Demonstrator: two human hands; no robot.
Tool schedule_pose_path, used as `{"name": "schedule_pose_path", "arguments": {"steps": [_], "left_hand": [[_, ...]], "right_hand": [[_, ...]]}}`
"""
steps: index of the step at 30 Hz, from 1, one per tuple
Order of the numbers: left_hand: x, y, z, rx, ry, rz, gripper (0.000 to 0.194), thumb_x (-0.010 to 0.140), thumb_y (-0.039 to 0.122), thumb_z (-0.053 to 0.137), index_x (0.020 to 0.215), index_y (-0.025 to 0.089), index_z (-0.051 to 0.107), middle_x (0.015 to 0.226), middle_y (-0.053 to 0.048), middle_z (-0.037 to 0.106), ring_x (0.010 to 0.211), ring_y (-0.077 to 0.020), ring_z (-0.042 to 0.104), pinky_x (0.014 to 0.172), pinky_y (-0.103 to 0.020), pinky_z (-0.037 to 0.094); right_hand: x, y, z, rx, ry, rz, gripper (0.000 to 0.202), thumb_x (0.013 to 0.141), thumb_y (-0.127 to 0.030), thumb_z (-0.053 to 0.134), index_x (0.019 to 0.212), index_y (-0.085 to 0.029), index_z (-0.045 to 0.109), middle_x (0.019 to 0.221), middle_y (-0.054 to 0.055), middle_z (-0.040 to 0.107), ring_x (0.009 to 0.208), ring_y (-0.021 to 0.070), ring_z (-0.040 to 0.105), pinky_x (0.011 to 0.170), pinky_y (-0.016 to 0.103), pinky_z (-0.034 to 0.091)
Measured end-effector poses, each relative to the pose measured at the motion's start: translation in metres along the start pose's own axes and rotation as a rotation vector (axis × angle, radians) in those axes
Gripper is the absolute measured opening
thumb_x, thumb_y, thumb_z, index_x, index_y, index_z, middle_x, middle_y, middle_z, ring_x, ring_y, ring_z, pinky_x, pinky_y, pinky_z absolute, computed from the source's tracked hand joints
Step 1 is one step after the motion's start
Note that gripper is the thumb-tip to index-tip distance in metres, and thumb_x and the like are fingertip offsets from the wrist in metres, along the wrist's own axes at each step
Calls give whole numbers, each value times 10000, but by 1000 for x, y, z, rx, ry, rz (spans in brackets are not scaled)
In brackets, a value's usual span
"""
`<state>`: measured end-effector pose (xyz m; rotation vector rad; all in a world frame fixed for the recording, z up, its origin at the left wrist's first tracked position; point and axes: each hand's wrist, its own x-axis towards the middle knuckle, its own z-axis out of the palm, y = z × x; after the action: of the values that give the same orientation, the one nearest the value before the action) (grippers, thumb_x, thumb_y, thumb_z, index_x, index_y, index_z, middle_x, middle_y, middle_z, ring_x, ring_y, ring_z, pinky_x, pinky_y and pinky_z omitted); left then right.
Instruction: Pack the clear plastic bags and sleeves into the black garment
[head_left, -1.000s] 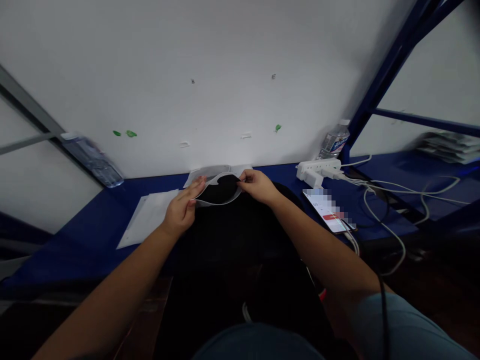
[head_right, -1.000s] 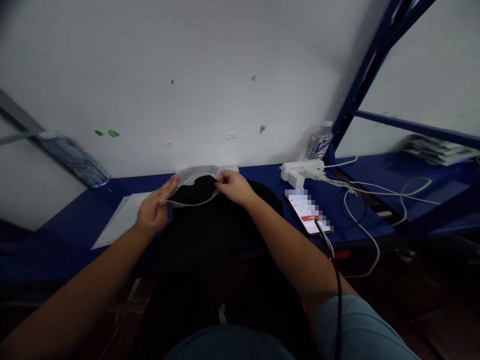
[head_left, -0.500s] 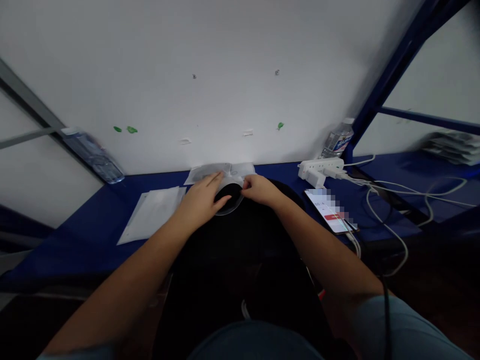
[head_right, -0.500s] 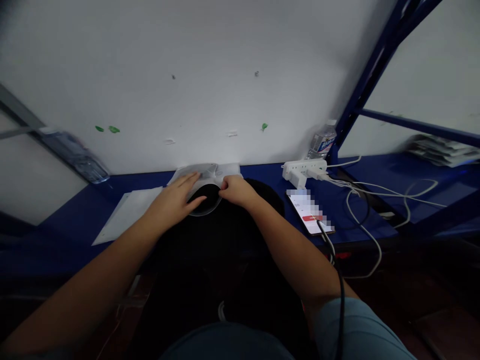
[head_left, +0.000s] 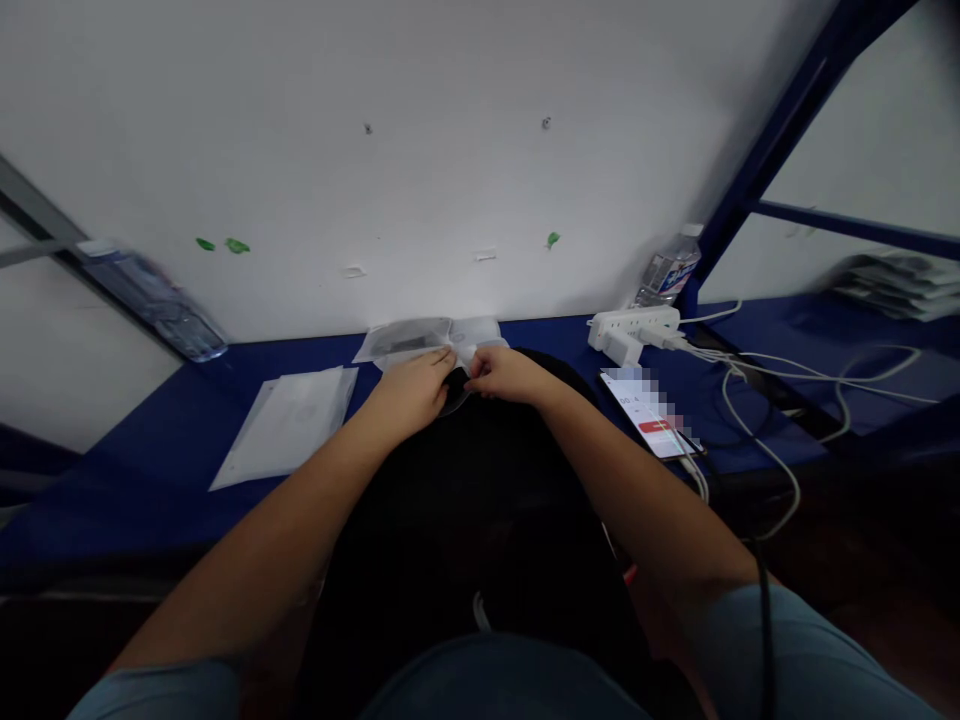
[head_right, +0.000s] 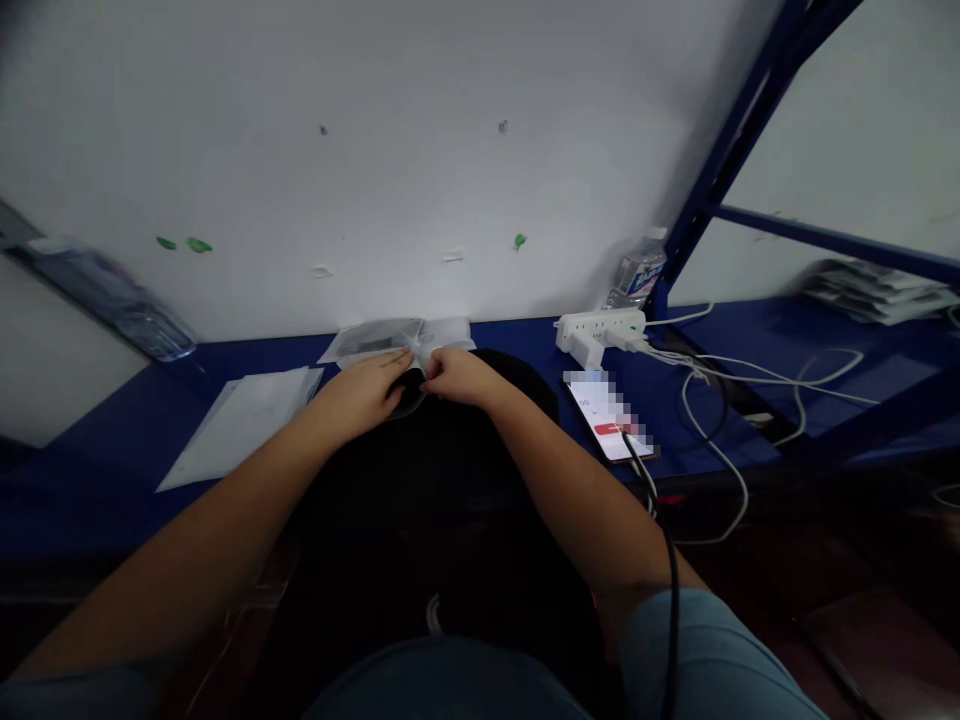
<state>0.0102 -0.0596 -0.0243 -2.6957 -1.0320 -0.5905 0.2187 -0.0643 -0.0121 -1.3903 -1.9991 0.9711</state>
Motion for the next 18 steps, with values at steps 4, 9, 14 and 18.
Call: {"name": "schedule_pose_path", "arguments": {"steps": [4,9,14,18], "left_hand": [[1,9,-11,-32,37,105,446,910,210,576,1354,172,568,1370,-151,633,1242,-303,617,1072,-517,488],[-4,8,-10,-121,98,96,335,966,281,579,1287,191,612,1293,-124,676,1179,-267,645,1012,-464,528],[-6,3,-5,-155,154,64,223,965,196,537,1150,219,660,1139,-84,718,1060,-230,676,949,-431,549],[-6,3,-5,-152,155,86,199,967,180,524,1110,209,659,1116,-79,716,1038,-224,673,921,-416,554]], "right_hand": [[3,2,1,235,-55,45,184,789,-145,706,724,-211,547,617,5,651,600,147,637,565,268,514],[3,1,3,419,-91,81,189,819,-150,701,690,-202,573,645,23,679,614,134,650,634,280,558],[-2,4,-7,464,-258,-20,114,791,-111,681,848,-200,639,833,23,736,765,140,690,750,280,560],[-4,10,-17,177,-251,-178,417,709,-22,655,1072,-226,631,892,-15,706,765,133,645,683,247,493]]}}
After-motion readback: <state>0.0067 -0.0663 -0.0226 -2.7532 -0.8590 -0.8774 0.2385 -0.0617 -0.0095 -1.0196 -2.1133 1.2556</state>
